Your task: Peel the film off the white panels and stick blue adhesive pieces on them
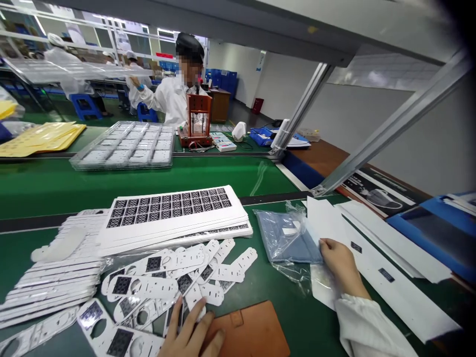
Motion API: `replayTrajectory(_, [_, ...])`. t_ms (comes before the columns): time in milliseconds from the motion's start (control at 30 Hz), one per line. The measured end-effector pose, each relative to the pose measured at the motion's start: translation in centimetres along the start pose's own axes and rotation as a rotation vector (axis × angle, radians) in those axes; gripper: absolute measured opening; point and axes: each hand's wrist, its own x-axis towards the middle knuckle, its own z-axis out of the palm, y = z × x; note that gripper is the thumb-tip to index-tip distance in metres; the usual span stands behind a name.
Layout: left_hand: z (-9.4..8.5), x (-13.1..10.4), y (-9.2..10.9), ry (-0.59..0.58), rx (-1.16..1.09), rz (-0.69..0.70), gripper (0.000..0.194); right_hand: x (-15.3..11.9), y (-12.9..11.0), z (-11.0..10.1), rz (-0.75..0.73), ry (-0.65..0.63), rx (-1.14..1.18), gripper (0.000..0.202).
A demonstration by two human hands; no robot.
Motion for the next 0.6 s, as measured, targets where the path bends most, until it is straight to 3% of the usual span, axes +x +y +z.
replayTrajectory(167, [-1.6, 0.6, -0.5, -0.172, 0.079, 0.116, 0.028, -1.7, -1.6, 0.0, 0.092, 0.076, -0.073, 0.024])
replayTrajectory(367, [-0.3, 0.1, 0.3, -0.01, 0.02, -0.011, 0.02, -2.6, -2.0, 0.0, 0.054, 0.128, -0.096, 0.027])
replayTrajectory(533, [-0.2, 0.2, 0.5, -0.014, 0.013, -0.039, 0.011, -1.0, -0.5, -0.1, -0.05, 0.044, -0.024, 0.029])
replayTrajectory(600, [-0.2, 0.2, 0.7, -0.03, 0.031, -0.06, 0.009, -0.1, 0.0, -0.4, -0.097, 0.012, 0.028, 0.019])
